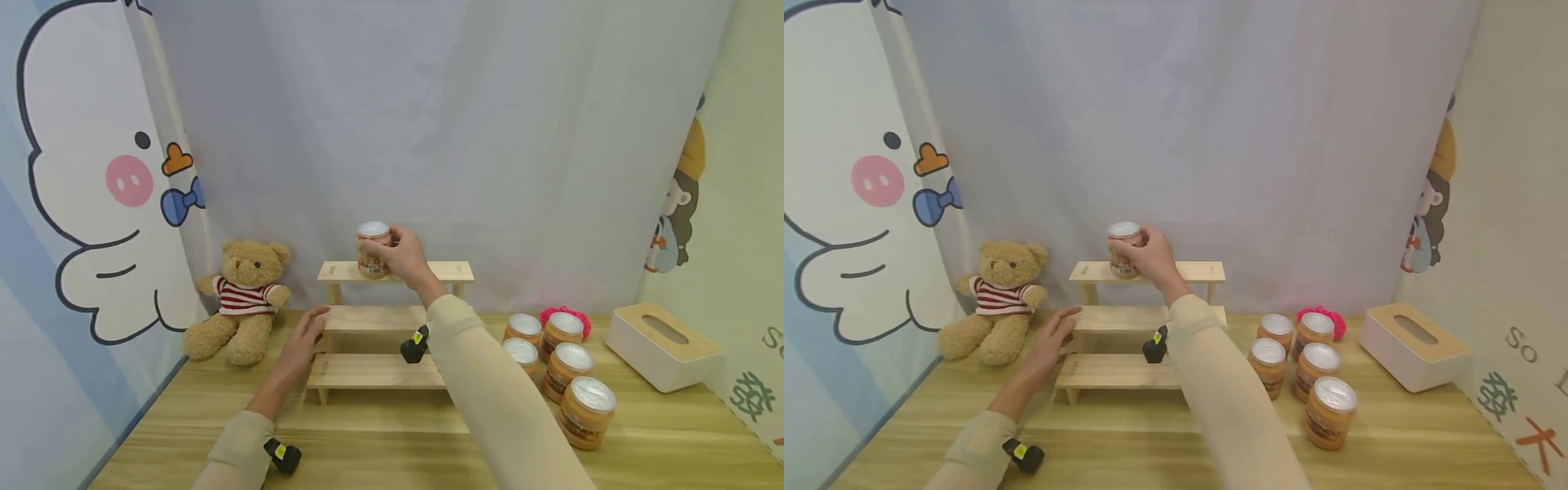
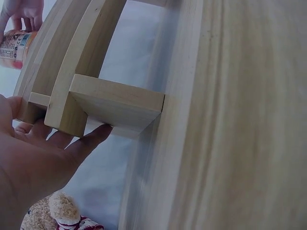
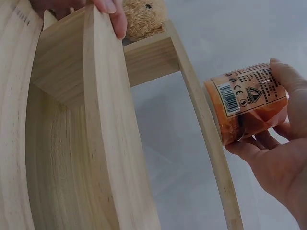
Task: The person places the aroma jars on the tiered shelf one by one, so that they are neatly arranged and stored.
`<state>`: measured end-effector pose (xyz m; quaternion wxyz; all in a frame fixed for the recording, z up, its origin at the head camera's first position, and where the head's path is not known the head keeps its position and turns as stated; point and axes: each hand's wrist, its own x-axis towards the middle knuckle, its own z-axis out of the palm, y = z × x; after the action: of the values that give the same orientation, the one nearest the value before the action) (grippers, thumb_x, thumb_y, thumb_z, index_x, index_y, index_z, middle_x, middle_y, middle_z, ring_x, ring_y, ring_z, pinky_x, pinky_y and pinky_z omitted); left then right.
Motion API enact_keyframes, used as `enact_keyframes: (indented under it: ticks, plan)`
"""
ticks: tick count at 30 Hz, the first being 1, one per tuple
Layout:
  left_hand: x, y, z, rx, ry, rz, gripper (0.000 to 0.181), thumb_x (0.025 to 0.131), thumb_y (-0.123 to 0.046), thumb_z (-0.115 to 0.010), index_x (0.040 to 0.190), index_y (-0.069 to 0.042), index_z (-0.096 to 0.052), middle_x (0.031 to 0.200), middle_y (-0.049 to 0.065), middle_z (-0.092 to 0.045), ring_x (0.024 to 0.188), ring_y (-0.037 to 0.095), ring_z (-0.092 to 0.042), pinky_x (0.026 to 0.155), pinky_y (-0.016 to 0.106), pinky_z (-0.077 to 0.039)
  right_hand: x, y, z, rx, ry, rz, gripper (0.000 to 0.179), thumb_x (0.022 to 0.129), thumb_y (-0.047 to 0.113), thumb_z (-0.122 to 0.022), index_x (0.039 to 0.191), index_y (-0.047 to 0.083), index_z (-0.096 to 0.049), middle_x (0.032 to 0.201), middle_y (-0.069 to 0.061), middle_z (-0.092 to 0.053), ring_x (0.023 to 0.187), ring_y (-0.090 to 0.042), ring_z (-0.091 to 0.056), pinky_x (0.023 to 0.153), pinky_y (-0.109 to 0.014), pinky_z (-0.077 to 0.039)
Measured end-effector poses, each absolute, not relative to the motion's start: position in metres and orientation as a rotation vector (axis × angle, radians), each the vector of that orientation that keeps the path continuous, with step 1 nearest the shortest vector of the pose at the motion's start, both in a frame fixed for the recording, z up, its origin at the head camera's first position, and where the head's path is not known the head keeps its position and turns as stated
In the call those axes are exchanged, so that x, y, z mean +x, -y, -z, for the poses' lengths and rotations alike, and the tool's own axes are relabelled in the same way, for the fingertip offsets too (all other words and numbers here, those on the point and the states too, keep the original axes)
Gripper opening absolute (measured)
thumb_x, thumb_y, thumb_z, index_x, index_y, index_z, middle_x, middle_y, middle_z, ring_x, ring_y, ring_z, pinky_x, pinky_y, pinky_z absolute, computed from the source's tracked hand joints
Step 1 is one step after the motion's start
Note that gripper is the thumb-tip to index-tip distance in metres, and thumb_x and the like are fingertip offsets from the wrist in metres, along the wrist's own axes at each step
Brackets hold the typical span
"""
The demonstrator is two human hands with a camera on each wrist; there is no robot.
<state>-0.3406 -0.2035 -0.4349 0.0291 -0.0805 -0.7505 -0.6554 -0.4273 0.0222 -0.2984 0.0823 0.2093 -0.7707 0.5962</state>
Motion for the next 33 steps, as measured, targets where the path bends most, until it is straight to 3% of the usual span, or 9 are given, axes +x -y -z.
enact_keyframes:
  ticks: [11, 19, 26, 33]
  plan:
    - [-0.345, 0.204, 0.429, -0.254, 2.331, 2.059, 0.049, 0.109, -0.043, -0.037, 0.151, -0.017, -0.036, 0.163, 0.018, -0.020, 0.147, 0.046, -0.019, 0.107, 0.072, -0.022, -0.428, -0.018, 0.294, 0.675, 2.344, -1.679, 0.054, 0.093, 0.042, -0.072, 0.138, 0.014, -0.058, 0.125, -0.007, -0.060, 0.108, -0.025, -0.059, 0.073, -0.038, -0.056]
    - [-0.344, 0.207, 0.428, -0.253, 2.331, 2.056, 0.049, 0.109, -0.043, -0.038, 0.150, -0.017, -0.037, 0.162, 0.017, -0.021, 0.147, 0.045, -0.019, 0.107, 0.072, -0.022, -0.423, -0.024, 0.303, 0.565, 2.407, -1.713, 0.085, 0.089, 0.047, -0.075, 0.155, 0.009, -0.035, 0.139, -0.011, -0.052, 0.124, -0.028, -0.053, 0.092, -0.044, -0.052]
    - [-0.339, 0.206, 0.435, -0.234, 2.359, 2.069, 0.051, 0.109, -0.045, -0.038, 0.152, -0.018, -0.035, 0.163, 0.017, -0.019, 0.147, 0.044, -0.020, 0.109, 0.070, -0.023, -0.389, -0.058, 0.319, 0.418, 2.426, -1.707, 0.083, 0.090, 0.048, -0.073, 0.153, 0.008, -0.037, 0.147, -0.008, -0.048, 0.132, -0.030, -0.049, 0.099, -0.048, -0.047]
    - [-0.340, 0.207, 0.429, -0.250, 2.365, 2.066, 0.052, 0.109, -0.045, -0.037, 0.153, -0.019, -0.033, 0.164, 0.017, -0.016, 0.147, 0.044, -0.018, 0.110, 0.069, -0.022, -0.350, -0.105, 0.315, 0.476, 2.326, -1.687, 0.076, 0.090, 0.040, -0.075, 0.150, 0.009, -0.041, 0.146, -0.007, -0.049, 0.131, -0.028, -0.050, 0.099, -0.045, -0.048]
